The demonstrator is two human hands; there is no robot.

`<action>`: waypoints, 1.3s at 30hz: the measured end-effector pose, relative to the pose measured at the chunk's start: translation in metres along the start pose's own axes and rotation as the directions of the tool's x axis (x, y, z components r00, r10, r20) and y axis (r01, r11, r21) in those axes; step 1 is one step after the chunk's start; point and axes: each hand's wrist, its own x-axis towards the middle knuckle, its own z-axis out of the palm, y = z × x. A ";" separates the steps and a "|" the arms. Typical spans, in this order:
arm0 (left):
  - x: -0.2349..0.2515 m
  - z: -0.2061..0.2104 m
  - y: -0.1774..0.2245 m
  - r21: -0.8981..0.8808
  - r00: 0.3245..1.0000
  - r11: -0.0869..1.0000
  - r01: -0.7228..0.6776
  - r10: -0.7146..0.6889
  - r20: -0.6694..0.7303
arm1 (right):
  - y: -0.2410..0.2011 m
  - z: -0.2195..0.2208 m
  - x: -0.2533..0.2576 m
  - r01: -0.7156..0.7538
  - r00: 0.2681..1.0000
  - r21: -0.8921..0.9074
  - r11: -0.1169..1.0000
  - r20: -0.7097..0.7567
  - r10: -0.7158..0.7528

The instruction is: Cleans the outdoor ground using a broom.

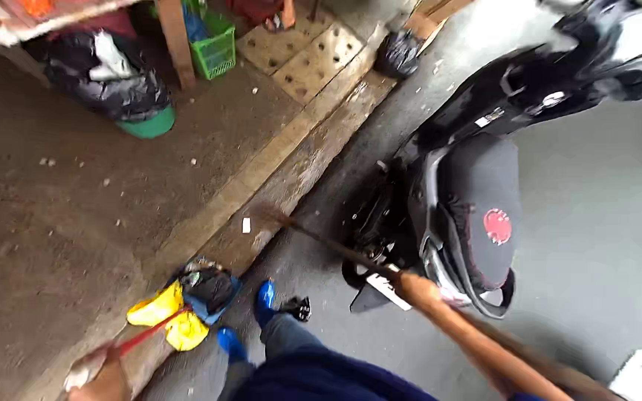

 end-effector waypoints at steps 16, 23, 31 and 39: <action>-0.010 0.023 0.003 -0.108 0.997 0.994 -0.035 0.027 -0.070 | -0.058 0.088 -0.051 0.214 0.973 -0.036 0.976 0.093 -0.209; -0.002 0.011 -0.003 -0.040 0.998 0.999 0.034 -0.036 -0.052 | -0.063 0.088 -0.101 0.074 0.993 -0.157 0.985 -0.078 -0.087; -0.004 -0.002 -0.013 -0.006 1.000 1.000 -0.009 0.009 0.019 | -0.070 0.129 -0.101 0.210 0.972 -0.126 0.970 0.137 -0.193; -0.037 -0.011 0.012 0.047 0.983 0.996 -0.079 0.070 0.173 | -0.037 0.133 -0.140 0.133 0.988 -0.092 0.987 -0.061 -0.139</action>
